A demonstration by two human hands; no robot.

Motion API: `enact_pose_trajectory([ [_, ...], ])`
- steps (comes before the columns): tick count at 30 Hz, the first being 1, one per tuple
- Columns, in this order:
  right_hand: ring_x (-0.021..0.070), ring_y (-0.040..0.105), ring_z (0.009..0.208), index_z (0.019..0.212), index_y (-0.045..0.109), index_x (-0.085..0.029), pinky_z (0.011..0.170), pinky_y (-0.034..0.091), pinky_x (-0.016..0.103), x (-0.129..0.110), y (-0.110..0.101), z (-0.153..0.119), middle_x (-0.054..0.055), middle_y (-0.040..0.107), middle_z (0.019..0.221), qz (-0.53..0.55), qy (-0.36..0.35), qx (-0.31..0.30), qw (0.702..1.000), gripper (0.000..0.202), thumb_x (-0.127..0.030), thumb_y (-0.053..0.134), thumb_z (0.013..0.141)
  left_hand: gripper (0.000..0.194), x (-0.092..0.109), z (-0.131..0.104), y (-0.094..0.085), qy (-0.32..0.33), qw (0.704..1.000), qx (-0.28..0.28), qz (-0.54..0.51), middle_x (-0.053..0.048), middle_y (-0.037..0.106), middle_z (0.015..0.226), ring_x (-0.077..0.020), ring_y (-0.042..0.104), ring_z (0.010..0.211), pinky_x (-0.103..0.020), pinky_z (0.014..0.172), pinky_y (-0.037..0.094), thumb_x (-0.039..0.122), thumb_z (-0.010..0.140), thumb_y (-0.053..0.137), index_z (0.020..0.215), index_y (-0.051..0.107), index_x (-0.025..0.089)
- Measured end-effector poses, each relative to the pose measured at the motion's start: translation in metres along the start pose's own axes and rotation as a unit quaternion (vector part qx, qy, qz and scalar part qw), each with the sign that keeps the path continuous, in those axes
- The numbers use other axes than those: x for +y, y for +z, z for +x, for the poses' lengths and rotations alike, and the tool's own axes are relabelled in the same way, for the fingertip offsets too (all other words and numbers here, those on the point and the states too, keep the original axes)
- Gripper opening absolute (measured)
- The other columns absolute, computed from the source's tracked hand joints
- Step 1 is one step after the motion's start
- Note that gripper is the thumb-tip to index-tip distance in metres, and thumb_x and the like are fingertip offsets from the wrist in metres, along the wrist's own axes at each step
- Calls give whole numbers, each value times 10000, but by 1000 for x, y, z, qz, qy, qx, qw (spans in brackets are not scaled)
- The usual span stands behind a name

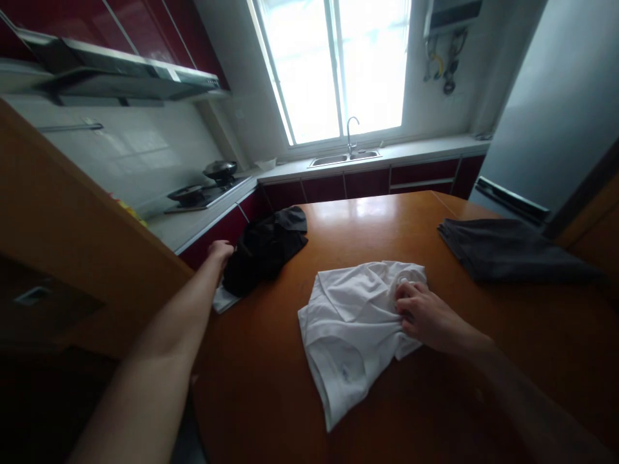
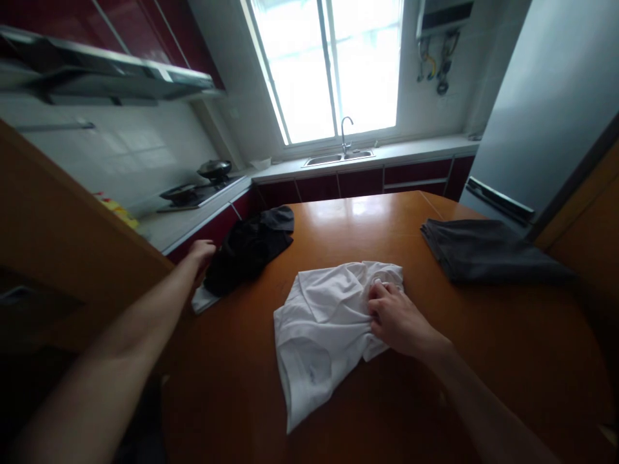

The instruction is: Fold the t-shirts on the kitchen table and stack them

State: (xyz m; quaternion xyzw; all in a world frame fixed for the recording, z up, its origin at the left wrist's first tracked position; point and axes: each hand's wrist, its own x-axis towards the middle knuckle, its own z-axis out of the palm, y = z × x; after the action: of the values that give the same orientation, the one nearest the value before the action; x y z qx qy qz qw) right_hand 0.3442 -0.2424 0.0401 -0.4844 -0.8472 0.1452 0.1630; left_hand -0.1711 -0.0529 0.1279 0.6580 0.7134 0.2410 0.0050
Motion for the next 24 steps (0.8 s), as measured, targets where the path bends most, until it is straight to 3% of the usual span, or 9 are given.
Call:
enact_pose_trajectory([
  [3,274,531,1055,725,665,-236,943,465,417,0,0,-1,79,621,1091,-7,-3,2,1000,84,-179,617,762,299,-5,-22,6,-36,994,102,4,-231,670,1104,-432,562,1203,-624,1063,373,311,861,634,1064,699,102],
  [5,274,533,1069,726,671,-236,944,467,411,-1,-1,-2,77,626,1096,-4,-6,3,1000,97,-165,614,757,308,6,-36,18,-8,989,146,-6,-211,631,1214,-386,514,1271,-582,1126,328,219,889,564,1153,658,91],
  [7,269,538,1083,725,677,-234,956,466,407,-2,-2,-2,71,630,1103,2,-10,6,1000,120,-151,599,762,329,28,-57,35,53,987,150,-21,-163,624,1247,-314,527,1258,-503,1144,352,144,878,525,1186,639,111],
  [9,258,551,1087,749,691,-235,968,463,397,-1,-3,-1,64,636,1104,15,-22,4,1000,138,-167,582,798,282,57,-85,56,126,985,112,-41,-87,670,1155,-243,598,1150,-400,1085,440,139,870,524,1104,675,184],
  [12,232,595,1042,935,713,-252,916,486,367,1,-5,1,55,641,1166,35,-1,48,998,180,-231,542,881,205,100,-131,92,273,953,-20,-127,-77,691,1055,-220,645,1047,-357,989,509,170,896,528,1000,701,203],
  [16,273,594,1110,1174,669,-282,901,490,384,9,-5,-1,72,627,1264,-9,111,168,979,293,-347,559,910,239,134,-166,125,314,926,-100,-182,-103,674,1213,-241,635,1138,-402,1033,487,206,917,575,1110,717,209],
  [20,316,614,1111,1306,619,-251,894,495,401,22,5,-4,125,643,1257,-28,181,149,972,535,-530,638,850,537,145,-163,131,400,867,-226,-194,-111,629,1351,-279,607,1221,-408,1029,487,298,809,767,1329,637,258],
  [22,303,647,1056,1282,627,-218,858,497,375,29,10,-2,135,680,1187,-18,209,137,968,520,-489,652,840,595,149,-159,126,405,867,-233,-173,-99,653,1306,-288,625,1175,-395,984,497,338,759,817,1325,643,284],
  [24,274,677,956,1170,665,-208,784,496,332,37,12,3,112,722,1040,12,240,135,961,399,-407,658,824,470,154,-158,119,386,882,-228,-143,-75,702,1160,-264,662,1031,-354,894,505,364,777,795,1228,695,279],
])
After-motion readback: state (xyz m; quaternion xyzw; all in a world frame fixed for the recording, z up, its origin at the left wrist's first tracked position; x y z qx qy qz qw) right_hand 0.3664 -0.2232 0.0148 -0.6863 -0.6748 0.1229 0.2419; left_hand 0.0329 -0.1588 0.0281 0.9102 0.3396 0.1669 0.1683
